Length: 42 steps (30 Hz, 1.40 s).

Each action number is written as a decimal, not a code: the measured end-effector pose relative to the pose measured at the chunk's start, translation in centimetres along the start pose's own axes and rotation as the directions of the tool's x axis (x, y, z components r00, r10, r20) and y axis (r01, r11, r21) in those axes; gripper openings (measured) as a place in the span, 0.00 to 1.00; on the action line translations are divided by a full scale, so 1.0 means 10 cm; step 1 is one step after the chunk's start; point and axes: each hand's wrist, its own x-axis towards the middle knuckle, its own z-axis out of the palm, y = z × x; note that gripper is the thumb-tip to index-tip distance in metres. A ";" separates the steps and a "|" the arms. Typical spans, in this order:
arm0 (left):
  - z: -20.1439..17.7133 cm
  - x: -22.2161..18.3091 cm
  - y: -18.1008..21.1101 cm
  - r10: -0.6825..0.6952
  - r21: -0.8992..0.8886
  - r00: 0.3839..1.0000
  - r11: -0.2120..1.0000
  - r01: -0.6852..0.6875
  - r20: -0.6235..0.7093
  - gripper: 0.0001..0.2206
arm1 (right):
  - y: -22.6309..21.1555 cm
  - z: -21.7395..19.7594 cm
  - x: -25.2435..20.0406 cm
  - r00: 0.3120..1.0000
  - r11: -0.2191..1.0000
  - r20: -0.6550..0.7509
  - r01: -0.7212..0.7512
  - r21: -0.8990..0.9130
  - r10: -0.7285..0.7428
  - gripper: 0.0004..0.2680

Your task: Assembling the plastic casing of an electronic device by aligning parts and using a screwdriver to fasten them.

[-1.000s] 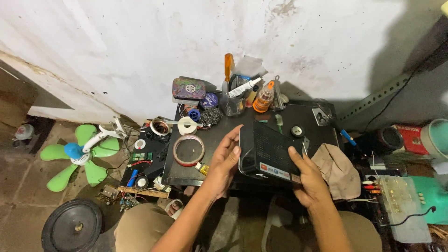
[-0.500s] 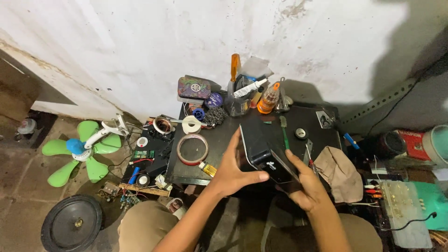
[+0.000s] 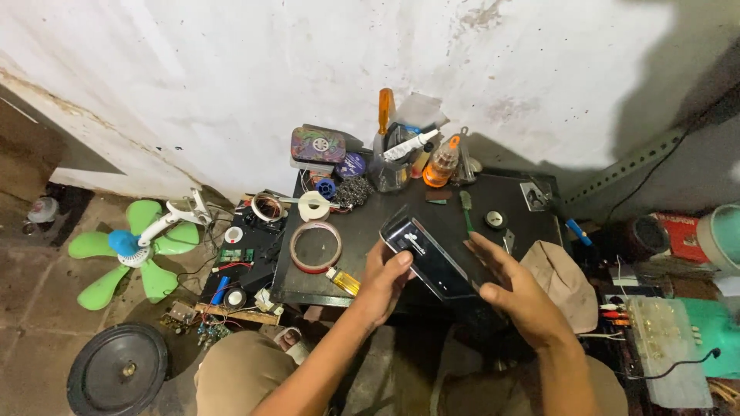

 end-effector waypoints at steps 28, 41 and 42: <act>0.39 0.21 -0.01 -0.100 -0.101 0.946 0.992 0.072 -0.307 0.37 | -0.18 0.60 0.00 0.943 0.940 -0.331 -0.140 -0.311 0.031 0.35; 0.46 0.23 -0.05 -0.146 -0.216 0.937 0.973 0.079 -0.317 0.38 | -0.25 0.58 -0.03 0.945 0.965 -0.327 -0.076 -0.252 -0.011 0.30; 0.45 0.24 -0.07 -0.136 -0.207 0.935 0.976 0.069 -0.328 0.38 | -0.25 0.58 -0.03 0.946 0.964 -0.325 -0.079 -0.255 -0.008 0.31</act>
